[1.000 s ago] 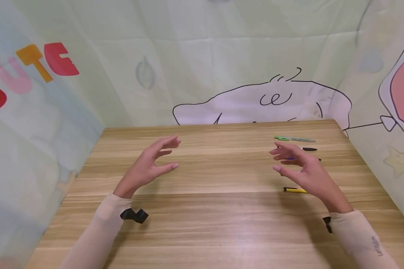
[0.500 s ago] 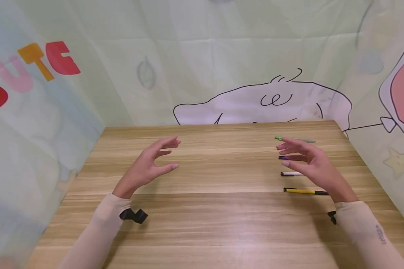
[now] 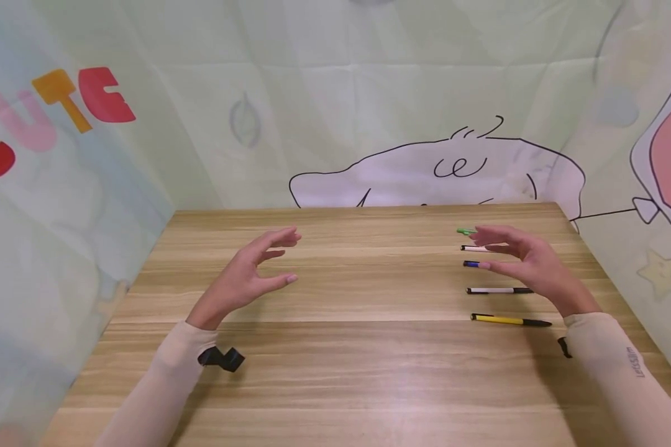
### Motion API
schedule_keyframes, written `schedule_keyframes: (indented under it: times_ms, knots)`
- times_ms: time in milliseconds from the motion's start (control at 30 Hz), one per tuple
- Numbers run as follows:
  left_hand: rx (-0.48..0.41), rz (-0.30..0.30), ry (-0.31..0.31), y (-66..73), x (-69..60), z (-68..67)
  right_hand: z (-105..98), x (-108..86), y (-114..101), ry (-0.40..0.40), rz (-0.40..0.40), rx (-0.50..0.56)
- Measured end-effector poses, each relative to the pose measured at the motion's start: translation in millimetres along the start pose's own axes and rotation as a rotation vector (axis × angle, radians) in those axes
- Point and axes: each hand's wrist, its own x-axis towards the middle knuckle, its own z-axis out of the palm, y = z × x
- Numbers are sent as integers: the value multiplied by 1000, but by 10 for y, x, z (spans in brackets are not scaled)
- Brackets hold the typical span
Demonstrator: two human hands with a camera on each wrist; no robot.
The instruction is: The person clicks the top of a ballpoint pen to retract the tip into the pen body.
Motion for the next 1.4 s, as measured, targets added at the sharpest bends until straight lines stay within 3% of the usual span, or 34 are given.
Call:
schedule_keyframes:
  times_ms: [267, 667, 967, 1400]
  knots:
    - [14, -4, -1, -2, -16, -2, -125, 72, 184, -14, 23, 31]
    - [21, -13, 7, 6, -31, -30, -279, 176, 481, -18, 124, -89]
    - [13, 1, 9, 5, -41, -29, -348, 291, 670, -41, 273, -211]
    - [16, -2, 6, 11, -42, -38, -427, 406, 865, -75, 281, -248]
